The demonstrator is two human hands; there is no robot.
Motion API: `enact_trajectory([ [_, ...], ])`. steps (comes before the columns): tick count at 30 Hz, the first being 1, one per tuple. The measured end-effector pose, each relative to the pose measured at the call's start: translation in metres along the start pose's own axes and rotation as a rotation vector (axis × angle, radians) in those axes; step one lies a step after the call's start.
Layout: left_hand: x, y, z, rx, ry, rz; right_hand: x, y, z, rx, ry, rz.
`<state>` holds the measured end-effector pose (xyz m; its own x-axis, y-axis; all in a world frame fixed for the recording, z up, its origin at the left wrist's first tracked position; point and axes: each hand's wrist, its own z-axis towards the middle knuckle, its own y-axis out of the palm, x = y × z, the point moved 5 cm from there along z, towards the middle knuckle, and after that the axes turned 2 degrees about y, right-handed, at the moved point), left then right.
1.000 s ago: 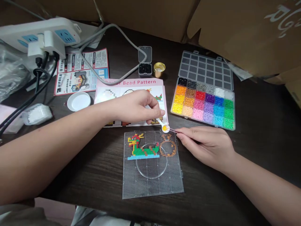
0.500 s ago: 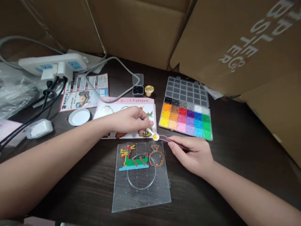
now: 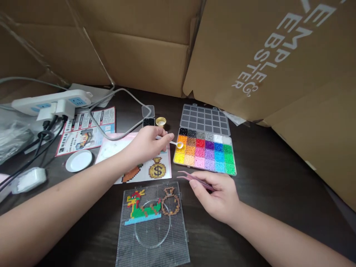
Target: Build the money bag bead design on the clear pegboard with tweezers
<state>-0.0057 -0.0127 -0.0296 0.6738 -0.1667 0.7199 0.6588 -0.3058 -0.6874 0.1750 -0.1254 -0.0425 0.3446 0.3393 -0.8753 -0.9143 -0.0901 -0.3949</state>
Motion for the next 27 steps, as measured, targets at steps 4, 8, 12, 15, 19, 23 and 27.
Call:
enact_trajectory([
  [4,0.012,-0.002,0.0,0.064,0.216,0.207,0.0,-0.001,0.004,-0.015,0.011,0.017],
  [8,0.011,0.002,-0.007,0.031,0.424,0.34,0.0,-0.002,0.006,-0.006,0.013,0.025],
  [12,0.008,0.006,-0.015,0.068,0.601,0.412,0.002,-0.002,0.006,-0.019,0.026,0.023],
  [15,0.006,0.008,-0.019,0.098,0.712,0.444,0.003,-0.003,0.006,-0.007,0.035,0.008],
  [19,0.006,0.005,-0.019,0.159,0.748,0.422,0.003,-0.002,0.007,-0.018,0.04,0.0],
  [23,0.005,0.005,-0.015,0.183,0.677,0.359,0.006,-0.002,0.005,-0.021,0.061,0.012],
  [27,0.001,0.007,-0.011,0.208,0.539,0.289,0.01,-0.002,0.004,-0.013,0.087,0.046],
])
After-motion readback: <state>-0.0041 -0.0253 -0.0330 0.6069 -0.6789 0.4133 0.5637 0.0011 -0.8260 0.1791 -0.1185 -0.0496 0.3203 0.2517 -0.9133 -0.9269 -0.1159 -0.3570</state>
